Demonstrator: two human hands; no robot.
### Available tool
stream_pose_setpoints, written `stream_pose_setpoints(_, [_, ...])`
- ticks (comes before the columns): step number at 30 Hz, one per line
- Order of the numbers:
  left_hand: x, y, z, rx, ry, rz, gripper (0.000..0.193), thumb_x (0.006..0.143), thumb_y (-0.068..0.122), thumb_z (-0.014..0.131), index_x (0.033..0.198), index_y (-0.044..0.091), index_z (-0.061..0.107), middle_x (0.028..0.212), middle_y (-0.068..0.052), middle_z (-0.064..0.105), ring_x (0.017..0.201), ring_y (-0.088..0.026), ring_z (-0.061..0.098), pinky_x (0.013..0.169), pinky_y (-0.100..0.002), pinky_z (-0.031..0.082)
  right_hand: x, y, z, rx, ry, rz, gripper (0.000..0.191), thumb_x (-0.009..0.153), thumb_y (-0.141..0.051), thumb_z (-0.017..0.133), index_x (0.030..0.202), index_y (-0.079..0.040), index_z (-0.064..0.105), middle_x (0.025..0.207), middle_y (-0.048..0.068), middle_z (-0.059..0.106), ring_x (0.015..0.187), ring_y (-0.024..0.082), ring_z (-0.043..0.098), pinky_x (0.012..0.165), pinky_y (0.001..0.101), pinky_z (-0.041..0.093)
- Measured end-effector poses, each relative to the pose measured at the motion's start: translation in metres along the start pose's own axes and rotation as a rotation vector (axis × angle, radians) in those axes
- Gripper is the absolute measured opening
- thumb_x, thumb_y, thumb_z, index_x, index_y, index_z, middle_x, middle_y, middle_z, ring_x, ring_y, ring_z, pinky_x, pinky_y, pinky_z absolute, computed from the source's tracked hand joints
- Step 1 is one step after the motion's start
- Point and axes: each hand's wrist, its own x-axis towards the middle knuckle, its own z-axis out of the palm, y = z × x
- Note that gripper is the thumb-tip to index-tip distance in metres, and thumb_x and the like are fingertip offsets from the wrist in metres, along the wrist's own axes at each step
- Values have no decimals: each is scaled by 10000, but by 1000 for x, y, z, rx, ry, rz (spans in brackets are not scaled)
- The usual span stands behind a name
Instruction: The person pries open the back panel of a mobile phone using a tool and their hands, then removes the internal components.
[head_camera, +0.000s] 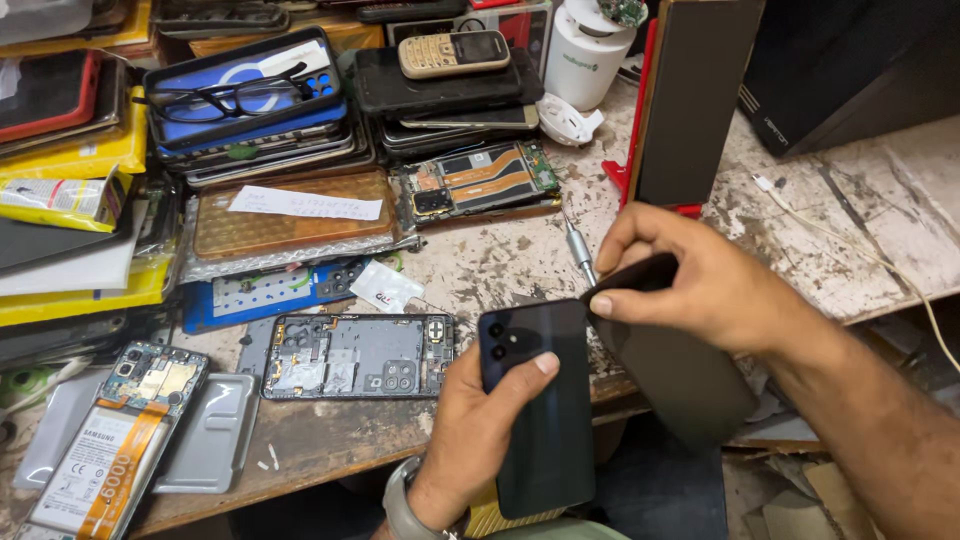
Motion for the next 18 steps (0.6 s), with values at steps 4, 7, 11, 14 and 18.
stream_pose_setpoints(4, [-1, 2, -1, -36, -6, 21, 222, 936, 71, 669, 1141, -11, 687, 940, -38, 743, 791, -100, 695, 711, -266, 585, 7, 4, 0, 277, -100, 165, 159, 856, -104, 779, 935, 25, 730, 825, 47, 719, 751, 102, 640, 662, 279, 526])
stream_pose_setpoints(7, [-2, 3, -1, -43, -6, 16, 215, 942, 77, 673, 1136, -16, 687, 930, -40, 740, 778, -100, 691, 697, -265, 582, 2, -5, 2, 266, -152, 221, 196, 877, -165, 752, 950, 16, 750, 806, 82, 746, 724, 130, 672, 639, 302, 552])
stream_pose_setpoints(11, [-2, 3, -2, -17, -13, -39, 215, 934, 87, 681, 1125, -9, 689, 909, -42, 736, 752, -101, 686, 666, -265, 580, -7, -25, 9, -211, 0, 168, 281, 838, -256, 712, 1035, -63, 768, 846, 66, 811, 750, 144, 754, 621, 333, 612])
stream_pose_setpoints(14, [-1, 2, -2, 13, -15, -44, 217, 928, 96, 684, 1117, -8, 697, 909, -41, 741, 762, -98, 691, 674, -263, 586, -6, -40, 8, -536, -40, 56, 307, 873, -326, 692, 1074, -108, 773, 846, 46, 818, 788, 148, 747, 688, 326, 634])
stream_pose_setpoints(18, [-1, 1, -3, 61, -33, 24, 210, 950, 107, 694, 1117, -20, 705, 930, -35, 737, 806, -83, 678, 720, -247, 579, 2, -48, 4, -594, -152, -105, 286, 871, -293, 666, 1035, -83, 769, 860, 63, 810, 818, 180, 786, 761, 353, 621])
